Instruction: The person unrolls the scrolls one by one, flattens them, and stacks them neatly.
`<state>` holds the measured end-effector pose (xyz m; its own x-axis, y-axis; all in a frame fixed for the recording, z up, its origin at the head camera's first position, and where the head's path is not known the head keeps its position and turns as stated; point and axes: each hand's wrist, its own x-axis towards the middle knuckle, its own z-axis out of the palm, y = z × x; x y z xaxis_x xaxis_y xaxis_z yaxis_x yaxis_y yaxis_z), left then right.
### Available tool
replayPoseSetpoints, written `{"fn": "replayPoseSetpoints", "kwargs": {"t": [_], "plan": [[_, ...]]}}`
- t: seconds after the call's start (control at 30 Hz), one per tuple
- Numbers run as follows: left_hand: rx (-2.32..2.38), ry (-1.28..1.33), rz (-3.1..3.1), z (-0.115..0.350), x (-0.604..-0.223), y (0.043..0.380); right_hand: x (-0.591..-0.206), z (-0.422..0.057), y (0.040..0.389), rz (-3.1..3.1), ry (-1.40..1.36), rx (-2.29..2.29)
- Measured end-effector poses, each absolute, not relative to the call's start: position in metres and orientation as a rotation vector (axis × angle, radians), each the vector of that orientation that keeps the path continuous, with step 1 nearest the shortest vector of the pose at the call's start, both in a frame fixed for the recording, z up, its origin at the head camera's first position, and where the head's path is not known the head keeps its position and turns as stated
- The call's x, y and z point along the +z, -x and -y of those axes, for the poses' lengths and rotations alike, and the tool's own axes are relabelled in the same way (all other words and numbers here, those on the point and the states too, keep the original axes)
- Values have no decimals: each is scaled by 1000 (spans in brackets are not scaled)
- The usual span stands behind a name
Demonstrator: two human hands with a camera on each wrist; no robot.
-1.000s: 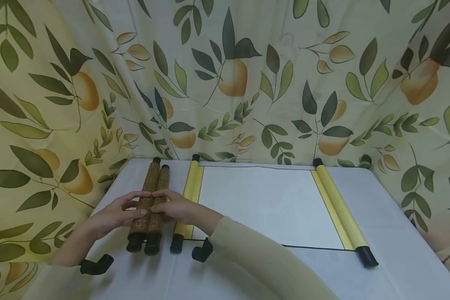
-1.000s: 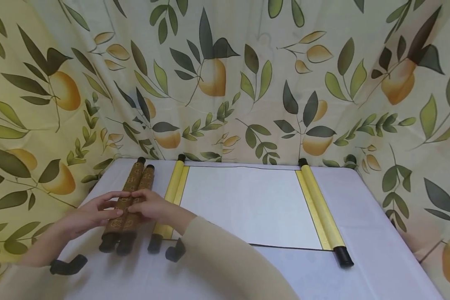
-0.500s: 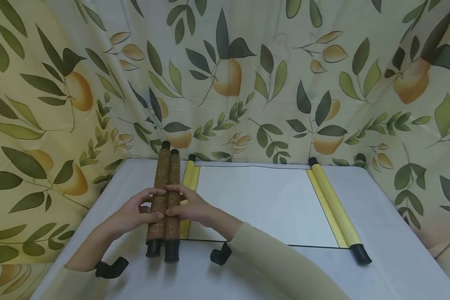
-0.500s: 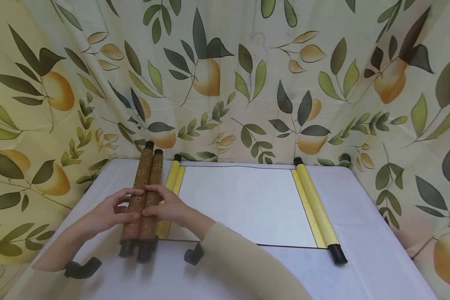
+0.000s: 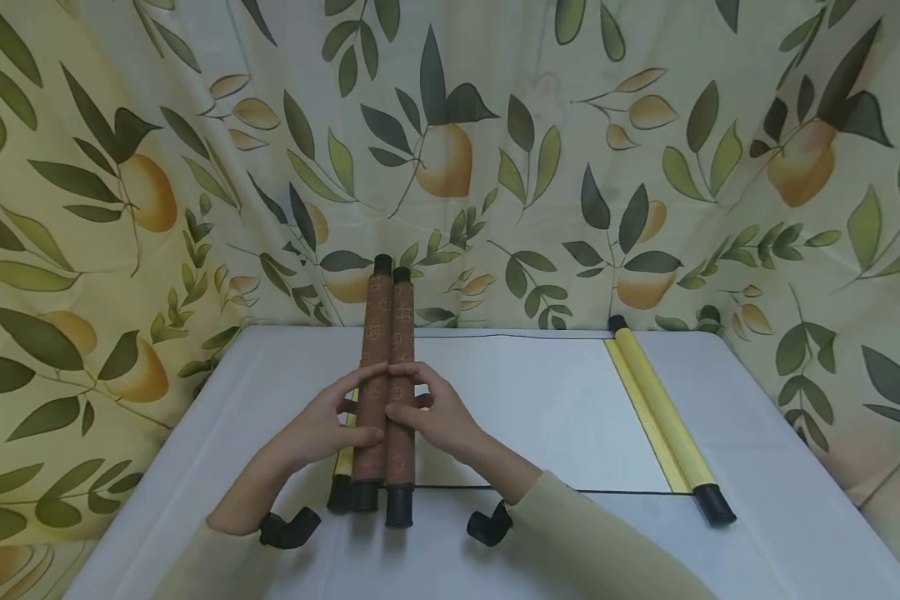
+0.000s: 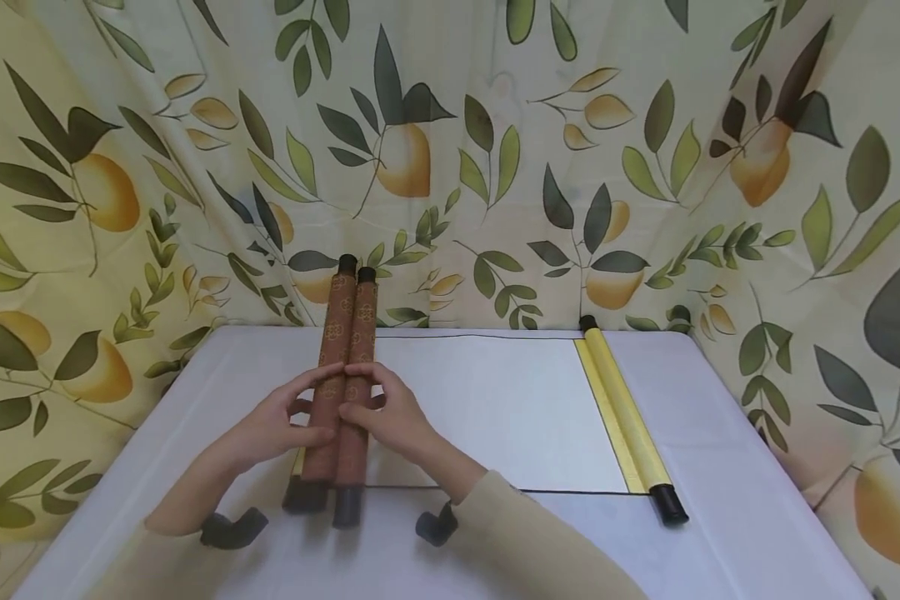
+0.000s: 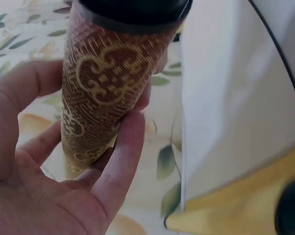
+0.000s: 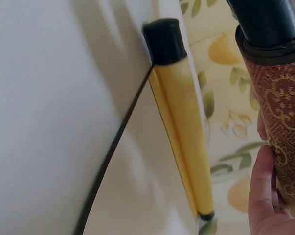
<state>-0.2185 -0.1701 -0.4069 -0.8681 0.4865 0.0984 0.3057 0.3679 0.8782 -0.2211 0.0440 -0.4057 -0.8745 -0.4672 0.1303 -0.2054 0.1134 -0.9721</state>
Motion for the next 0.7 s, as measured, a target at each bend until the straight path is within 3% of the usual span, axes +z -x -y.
{"fn": "replayPoseSetpoints", "kwargs": {"t": [0.2,0.43,0.7], "plan": [[1721,-630,-2271,138,-409,225,-402,-75,215,-2261,695,-1865],[1799,-617,-2209,107,-414,234,-424,-103,228,-2239,634,-1939],[1818,-618,-2131,83,-392,228,-426,-122,237,-2254,504,-1900]]}}
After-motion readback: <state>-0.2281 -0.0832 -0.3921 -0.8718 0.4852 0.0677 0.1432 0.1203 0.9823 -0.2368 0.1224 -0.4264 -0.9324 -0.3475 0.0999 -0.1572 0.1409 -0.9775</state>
